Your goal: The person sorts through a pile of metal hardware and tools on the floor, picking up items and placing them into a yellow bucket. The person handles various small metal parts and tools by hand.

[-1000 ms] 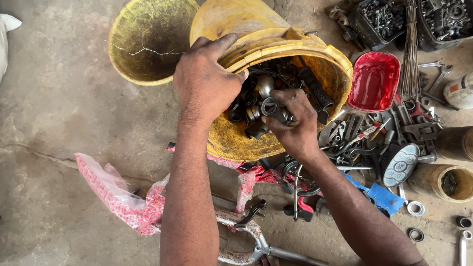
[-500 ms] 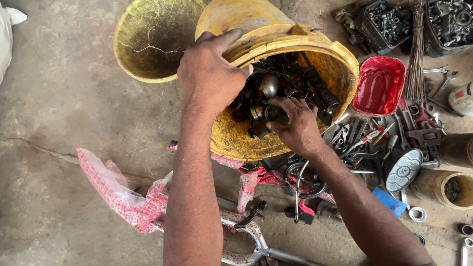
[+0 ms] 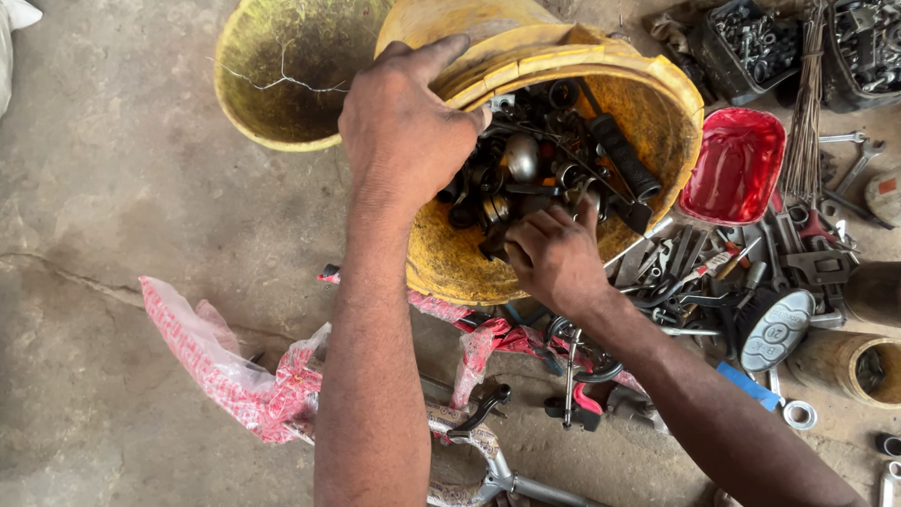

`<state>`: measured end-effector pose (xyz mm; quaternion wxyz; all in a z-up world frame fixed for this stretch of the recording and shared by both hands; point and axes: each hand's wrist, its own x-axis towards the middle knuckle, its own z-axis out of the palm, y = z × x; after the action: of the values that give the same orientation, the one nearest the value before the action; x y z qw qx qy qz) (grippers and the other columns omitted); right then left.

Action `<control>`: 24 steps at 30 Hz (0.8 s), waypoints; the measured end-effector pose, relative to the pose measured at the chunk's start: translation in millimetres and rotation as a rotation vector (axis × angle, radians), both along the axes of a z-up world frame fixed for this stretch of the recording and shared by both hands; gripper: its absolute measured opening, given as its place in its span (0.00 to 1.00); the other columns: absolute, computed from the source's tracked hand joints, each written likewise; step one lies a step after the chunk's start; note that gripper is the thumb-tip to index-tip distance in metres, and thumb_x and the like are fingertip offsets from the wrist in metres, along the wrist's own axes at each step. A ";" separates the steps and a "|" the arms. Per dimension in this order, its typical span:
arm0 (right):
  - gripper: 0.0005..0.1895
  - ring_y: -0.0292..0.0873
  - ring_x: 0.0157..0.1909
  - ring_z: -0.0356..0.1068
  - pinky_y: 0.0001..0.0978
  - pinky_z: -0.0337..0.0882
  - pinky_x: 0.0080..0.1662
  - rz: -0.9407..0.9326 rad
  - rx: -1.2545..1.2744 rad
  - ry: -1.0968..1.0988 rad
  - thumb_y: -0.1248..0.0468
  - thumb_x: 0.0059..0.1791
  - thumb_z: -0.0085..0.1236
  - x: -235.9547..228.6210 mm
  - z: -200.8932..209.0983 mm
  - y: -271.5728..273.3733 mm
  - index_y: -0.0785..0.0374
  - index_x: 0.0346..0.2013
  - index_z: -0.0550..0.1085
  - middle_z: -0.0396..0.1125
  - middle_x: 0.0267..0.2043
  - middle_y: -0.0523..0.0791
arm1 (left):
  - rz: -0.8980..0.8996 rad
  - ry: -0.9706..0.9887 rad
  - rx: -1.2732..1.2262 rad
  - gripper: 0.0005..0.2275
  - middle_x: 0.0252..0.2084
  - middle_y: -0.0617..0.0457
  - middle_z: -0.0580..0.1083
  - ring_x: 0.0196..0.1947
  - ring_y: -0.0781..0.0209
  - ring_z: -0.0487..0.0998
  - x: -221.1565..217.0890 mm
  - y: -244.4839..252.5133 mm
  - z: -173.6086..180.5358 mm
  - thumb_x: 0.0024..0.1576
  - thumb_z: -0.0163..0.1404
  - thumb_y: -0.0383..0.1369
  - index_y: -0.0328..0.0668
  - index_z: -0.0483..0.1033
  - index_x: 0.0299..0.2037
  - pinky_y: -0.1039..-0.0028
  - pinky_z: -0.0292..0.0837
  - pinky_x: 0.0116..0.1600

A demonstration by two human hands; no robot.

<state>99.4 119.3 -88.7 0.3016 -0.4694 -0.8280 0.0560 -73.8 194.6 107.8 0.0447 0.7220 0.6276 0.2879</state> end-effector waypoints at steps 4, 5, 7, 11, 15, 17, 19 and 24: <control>0.03 0.41 0.42 0.71 0.60 0.59 0.61 0.002 -0.020 0.016 0.63 0.48 0.63 -3.0 9.7 -6.7 0.58 0.34 0.78 0.71 0.33 0.42 | 0.003 -0.026 -0.030 0.27 0.43 0.52 0.79 0.41 0.56 0.83 1.8 0.1 3.6 0.41 0.70 0.36 0.55 0.81 0.55 0.63 0.77 0.48; 0.04 0.42 0.43 0.71 0.59 0.59 0.59 0.006 -0.055 -0.002 0.62 0.47 0.64 -3.1 14.3 -9.7 0.59 0.33 0.77 0.71 0.34 0.43 | 0.013 -0.040 -0.045 0.27 0.43 0.52 0.79 0.41 0.56 0.83 2.0 -1.3 4.2 0.41 0.70 0.36 0.55 0.81 0.55 0.64 0.77 0.48; 0.05 0.43 0.45 0.71 0.58 0.59 0.59 0.013 -0.027 0.029 0.62 0.47 0.64 -2.4 24.6 -15.3 0.59 0.34 0.77 0.71 0.36 0.43 | 0.027 -0.067 -0.078 0.27 0.43 0.53 0.79 0.40 0.57 0.83 4.6 -2.3 4.6 0.40 0.70 0.37 0.55 0.81 0.54 0.65 0.77 0.48; 0.05 0.48 0.45 0.69 0.53 0.62 0.54 0.005 0.018 0.081 0.63 0.48 0.63 -6.4 35.1 8.0 0.60 0.36 0.77 0.71 0.39 0.46 | -0.006 -0.017 -0.023 0.27 0.42 0.50 0.79 0.41 0.53 0.82 8.5 -5.4 2.4 0.40 0.70 0.36 0.52 0.81 0.54 0.63 0.75 0.46; 0.13 0.54 0.54 0.69 0.52 0.68 0.56 -0.083 -0.125 0.028 0.61 0.54 0.57 -21.1 13.9 110.5 0.65 0.50 0.75 0.70 0.51 0.53 | -0.020 -0.020 -0.032 0.26 0.43 0.50 0.79 0.40 0.53 0.82 14.0 -6.2 1.7 0.42 0.69 0.36 0.50 0.81 0.54 0.64 0.75 0.45; 0.17 0.54 0.59 0.67 0.52 0.67 0.62 -0.005 -0.283 0.173 0.58 0.57 0.52 -29.9 -1.1 169.7 0.64 0.58 0.72 0.68 0.59 0.54 | -0.033 -0.013 -0.024 0.26 0.43 0.50 0.79 0.41 0.52 0.82 15.6 -5.7 4.4 0.42 0.69 0.35 0.48 0.81 0.54 0.63 0.75 0.45; 0.21 0.55 0.62 0.62 0.55 0.63 0.63 -0.153 -0.446 0.023 0.55 0.56 0.51 -31.1 -13.5 201.4 0.62 0.61 0.68 0.63 0.62 0.54 | -0.043 -0.012 -0.033 0.27 0.43 0.49 0.79 0.40 0.52 0.82 15.0 -7.3 5.8 0.41 0.69 0.34 0.48 0.81 0.54 0.63 0.75 0.46; 0.31 0.58 0.70 0.49 0.61 0.51 0.65 -0.249 -0.586 -0.108 0.47 0.54 0.50 -46.8 -9.1 206.2 0.56 0.67 0.59 0.51 0.71 0.55 | -0.041 -0.110 -0.069 0.27 0.43 0.51 0.80 0.39 0.57 0.83 4.0 -3.2 2.7 0.41 0.69 0.35 0.48 0.80 0.55 0.68 0.77 0.47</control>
<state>52.5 325.5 -97.8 0.1137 -0.6362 -0.7277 0.2296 -69.8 191.3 110.5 0.1099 0.7160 0.6187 0.3041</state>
